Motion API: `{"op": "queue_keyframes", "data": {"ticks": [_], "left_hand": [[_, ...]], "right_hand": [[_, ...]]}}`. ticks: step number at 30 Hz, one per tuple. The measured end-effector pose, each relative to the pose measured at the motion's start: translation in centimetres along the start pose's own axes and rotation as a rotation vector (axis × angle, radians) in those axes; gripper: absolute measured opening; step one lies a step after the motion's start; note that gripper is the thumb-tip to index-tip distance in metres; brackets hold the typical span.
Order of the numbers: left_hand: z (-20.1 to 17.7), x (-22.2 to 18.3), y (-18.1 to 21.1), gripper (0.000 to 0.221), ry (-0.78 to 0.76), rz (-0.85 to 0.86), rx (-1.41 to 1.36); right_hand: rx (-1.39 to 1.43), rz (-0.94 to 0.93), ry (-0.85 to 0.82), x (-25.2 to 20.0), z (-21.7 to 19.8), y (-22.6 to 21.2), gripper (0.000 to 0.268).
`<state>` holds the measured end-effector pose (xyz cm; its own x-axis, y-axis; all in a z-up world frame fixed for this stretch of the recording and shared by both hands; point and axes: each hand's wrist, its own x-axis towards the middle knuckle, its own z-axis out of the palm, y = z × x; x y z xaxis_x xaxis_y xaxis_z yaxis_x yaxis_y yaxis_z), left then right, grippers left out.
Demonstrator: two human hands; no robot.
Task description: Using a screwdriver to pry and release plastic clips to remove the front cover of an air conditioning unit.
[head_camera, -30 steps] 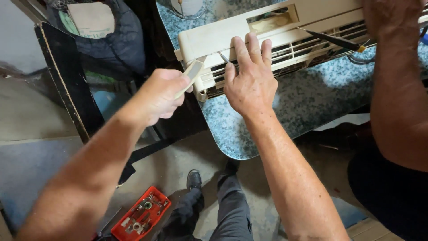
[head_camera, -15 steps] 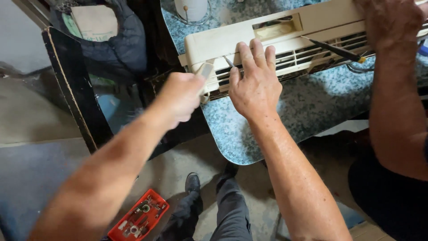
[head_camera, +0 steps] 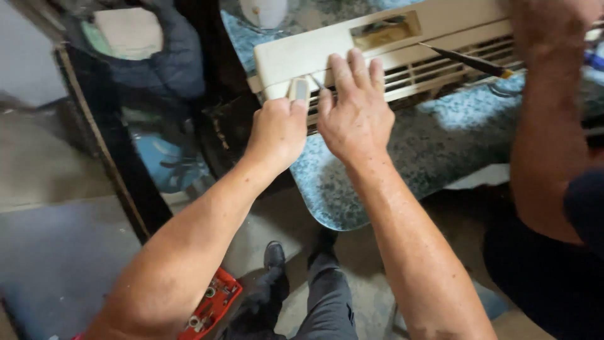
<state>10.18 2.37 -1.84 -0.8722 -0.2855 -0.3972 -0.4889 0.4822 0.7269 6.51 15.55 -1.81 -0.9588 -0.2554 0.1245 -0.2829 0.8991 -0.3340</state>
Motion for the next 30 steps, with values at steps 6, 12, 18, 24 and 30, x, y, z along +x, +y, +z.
{"op": "queue_keyframes", "data": {"ticks": [6,12,18,24,30], "left_hand": [[-4.5,0.0,4.8,0.030,-0.194,-0.472,-0.253],[-6.5,1.3,6.4,0.034,-0.282,-0.464,-0.053],[-6.9,-0.3,7.3,0.055,-0.108,-0.091,0.445],[-5.7,0.7,5.6,0.030,-0.081,0.195,0.823],[-6.9,-0.3,11.4,0.098,-0.330,-0.237,0.733]], "right_hand": [[-0.007,-0.030,0.017,0.4,0.0,-0.2,0.049],[-0.019,-0.033,0.015,1.0,0.4,0.2,0.049],[-0.007,-0.067,0.057,1.2,1.1,0.5,0.051],[-0.037,-0.109,0.101,1.1,0.6,0.4,0.050],[-0.028,-0.163,0.131,1.0,0.1,0.4,0.047]]}}
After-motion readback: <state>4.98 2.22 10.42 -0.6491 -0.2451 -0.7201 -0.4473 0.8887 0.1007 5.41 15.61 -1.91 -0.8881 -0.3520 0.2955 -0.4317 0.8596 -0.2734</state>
